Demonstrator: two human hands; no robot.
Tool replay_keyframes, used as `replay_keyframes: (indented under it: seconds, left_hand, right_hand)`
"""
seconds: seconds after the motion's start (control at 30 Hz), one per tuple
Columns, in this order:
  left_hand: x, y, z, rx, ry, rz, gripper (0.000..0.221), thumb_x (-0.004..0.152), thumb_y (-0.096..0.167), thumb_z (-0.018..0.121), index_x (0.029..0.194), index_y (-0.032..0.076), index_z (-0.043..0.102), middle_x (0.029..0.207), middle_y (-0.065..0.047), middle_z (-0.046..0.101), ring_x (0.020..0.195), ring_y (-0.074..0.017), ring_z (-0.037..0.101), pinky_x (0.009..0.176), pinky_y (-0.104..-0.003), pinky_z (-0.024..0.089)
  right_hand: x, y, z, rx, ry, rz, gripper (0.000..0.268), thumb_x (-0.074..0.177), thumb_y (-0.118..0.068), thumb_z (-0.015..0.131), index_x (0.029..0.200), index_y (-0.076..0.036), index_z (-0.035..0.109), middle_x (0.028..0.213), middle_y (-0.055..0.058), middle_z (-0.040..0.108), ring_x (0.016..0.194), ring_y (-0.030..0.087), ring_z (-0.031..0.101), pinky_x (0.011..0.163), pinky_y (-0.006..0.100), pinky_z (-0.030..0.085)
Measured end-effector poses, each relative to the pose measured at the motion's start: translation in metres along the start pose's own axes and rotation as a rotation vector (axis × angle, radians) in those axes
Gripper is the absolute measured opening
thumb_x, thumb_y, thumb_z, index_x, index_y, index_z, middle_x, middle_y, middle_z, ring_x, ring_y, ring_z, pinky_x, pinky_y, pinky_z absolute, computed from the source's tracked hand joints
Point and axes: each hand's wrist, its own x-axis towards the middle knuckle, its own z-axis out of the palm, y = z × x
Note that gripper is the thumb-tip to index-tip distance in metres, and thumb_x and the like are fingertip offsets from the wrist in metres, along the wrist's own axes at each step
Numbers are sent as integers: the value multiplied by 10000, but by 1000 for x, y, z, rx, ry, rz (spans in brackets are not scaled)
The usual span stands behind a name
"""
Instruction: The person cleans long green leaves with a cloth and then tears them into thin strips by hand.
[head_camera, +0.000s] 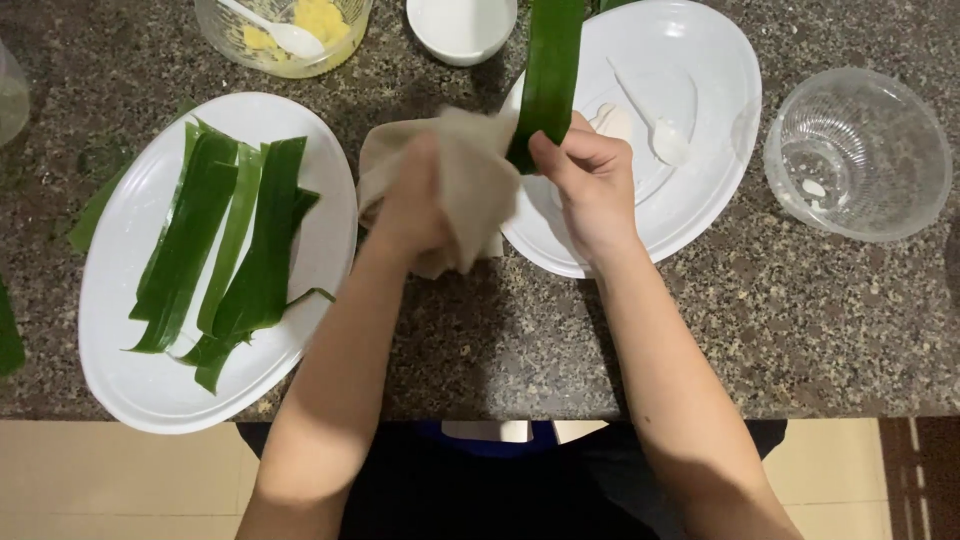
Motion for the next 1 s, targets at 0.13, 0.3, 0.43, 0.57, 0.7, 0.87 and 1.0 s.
replay_keyframes:
  seconds: [0.13,0.3,0.43,0.57,0.7,0.87,1.0]
  left_hand:
    - [13,84,-10,-63,9,95,263,755,78,567,539,76,418,440,-50,355,466,-128,365,466,-263,323]
    - [17,89,-10,-88,64,100,393,761,112,582,462,101,327,368,-2,243,412,-82,254,415,-223,230]
    - [16,95,-11,-62,53,141,405,771,105,581,468,86,313,351,-40,248,384,-102,228,410,-210,234]
    - [14,88,-8,-1,17,113,418,718,72,599,457,127,277,340,12,197,358,-79,206,405,-185,214]
    - [13,70,-4,214,22,56,201,613,143,560,471,67,439,443,-47,454,415,-159,382,354,-311,255]
    - [17,70,-4,130,97,95,193,602,106,531,470,80,392,438,-20,407,440,-113,344,387,-299,194]
    - [23,63,0,141,179,103,202,601,152,627,496,81,470,451,-7,456,435,-89,358,370,-286,243]
  right_hand:
    - [2,25,-15,7,-30,-29,219,953,-145,572,782,-85,693,893,39,564,855,78,497,848,275,428]
    - [-5,-24,21,-36,-112,-76,335,993,-223,453,759,-70,637,931,69,572,937,160,530,922,341,394]
    - [-6,-38,25,-58,-119,-3,256,944,-120,540,723,-41,643,672,14,551,690,106,523,728,265,472]
    - [1,-9,1,73,10,-94,216,933,-98,568,728,-44,607,674,-10,475,700,75,438,679,234,413]
    - [5,-13,-15,116,-7,-140,88,883,-156,656,811,-106,668,796,-9,587,788,118,526,796,279,484]
    - [15,-19,-35,120,298,-236,217,851,-157,691,691,-195,549,640,-48,448,666,83,386,778,291,327]
    - [10,-65,6,267,326,-255,158,807,-184,740,694,-140,639,689,-31,579,719,108,518,596,241,403]
